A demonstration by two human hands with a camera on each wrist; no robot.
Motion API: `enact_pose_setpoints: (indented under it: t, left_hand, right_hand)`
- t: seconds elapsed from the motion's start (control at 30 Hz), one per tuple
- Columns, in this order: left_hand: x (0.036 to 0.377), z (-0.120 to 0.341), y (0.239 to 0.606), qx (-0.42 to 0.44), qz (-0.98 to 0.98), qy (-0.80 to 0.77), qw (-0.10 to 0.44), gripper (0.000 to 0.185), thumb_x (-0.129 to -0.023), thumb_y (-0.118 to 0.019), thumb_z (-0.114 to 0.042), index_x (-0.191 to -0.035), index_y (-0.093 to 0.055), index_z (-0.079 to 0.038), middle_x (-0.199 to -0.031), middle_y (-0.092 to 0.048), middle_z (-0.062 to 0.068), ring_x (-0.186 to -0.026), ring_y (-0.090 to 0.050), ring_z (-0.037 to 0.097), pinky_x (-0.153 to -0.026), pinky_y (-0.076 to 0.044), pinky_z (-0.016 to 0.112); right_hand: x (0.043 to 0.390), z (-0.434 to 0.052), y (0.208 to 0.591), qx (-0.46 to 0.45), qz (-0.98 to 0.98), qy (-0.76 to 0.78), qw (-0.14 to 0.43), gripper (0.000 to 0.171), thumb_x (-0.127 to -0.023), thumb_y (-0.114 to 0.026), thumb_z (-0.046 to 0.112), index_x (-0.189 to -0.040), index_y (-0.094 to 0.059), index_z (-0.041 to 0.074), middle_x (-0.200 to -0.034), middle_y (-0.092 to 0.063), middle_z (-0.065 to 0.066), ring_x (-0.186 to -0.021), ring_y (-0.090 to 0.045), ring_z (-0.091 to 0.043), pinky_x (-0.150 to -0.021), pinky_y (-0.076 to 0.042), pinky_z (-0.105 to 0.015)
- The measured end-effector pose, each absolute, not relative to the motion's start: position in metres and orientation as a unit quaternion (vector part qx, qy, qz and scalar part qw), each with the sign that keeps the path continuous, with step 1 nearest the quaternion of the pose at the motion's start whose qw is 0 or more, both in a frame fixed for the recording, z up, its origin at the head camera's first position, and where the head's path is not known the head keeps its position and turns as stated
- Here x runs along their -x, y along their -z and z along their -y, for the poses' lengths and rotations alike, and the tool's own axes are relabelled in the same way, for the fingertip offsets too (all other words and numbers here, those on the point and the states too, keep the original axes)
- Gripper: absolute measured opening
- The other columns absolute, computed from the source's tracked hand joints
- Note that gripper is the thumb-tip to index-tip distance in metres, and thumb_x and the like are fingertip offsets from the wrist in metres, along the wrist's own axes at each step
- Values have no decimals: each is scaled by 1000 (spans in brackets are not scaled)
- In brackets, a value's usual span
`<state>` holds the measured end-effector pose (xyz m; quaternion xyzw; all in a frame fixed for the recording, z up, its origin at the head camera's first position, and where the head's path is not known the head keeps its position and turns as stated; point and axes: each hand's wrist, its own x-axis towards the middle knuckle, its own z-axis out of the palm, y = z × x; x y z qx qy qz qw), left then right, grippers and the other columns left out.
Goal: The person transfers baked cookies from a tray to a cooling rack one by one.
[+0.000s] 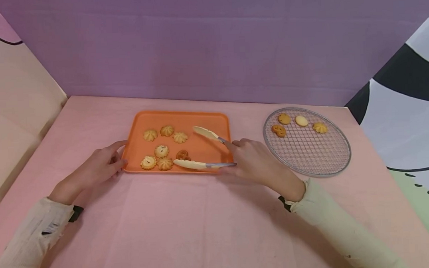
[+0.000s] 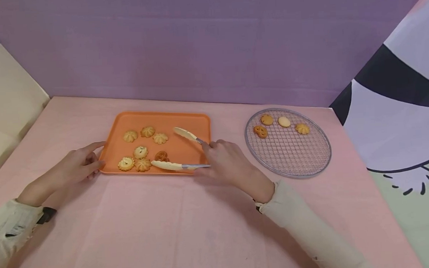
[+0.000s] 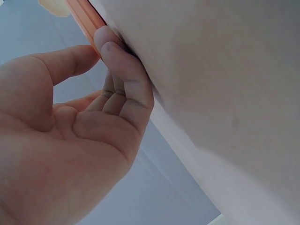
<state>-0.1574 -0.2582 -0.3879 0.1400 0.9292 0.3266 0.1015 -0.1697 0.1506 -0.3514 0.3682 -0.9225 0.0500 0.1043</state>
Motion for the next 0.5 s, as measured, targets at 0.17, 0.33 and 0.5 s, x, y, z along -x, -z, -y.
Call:
enact_pose_setpoints:
  t: [0.17, 0.33, 0.5]
  left_hand:
    - [158, 257, 387, -136, -929, -329, 105, 60, -99, -61, -9, -150, -32, 4, -74, -60, 4, -60, -55, 16, -53, -45, 25]
    - [158, 257, 387, -136, -928, -330, 106, 60, -98, -61, -9, -150, -32, 5, -75, -60, 4, -59, -56, 16, -53, -46, 25]
    - [159, 258, 388, -136, -929, -327, 105, 60, -98, -61, -8, -149, -32, 5, -74, -60, 4, -60, -56, 16, -53, -46, 26]
  right_hand:
    - [167, -152, 354, -366, 924, -56, 98, 62, -81, -81, 43, -126, -67, 2, -77, -65, -3, -67, -57, -18, -57, -48, -35]
    - [165, -150, 356, -362, 926, -58, 88, 59, -81, -82, 39, -125, -68, 3, -72, -62, -2, -65, -56, -18, -55, -47, -36]
    - [163, -149, 357, -364, 926, -50, 85, 58, -81, -82, 41, -124, -69, 4, -72, -63, -3, -63, -56, -17, -54, -47, -35]
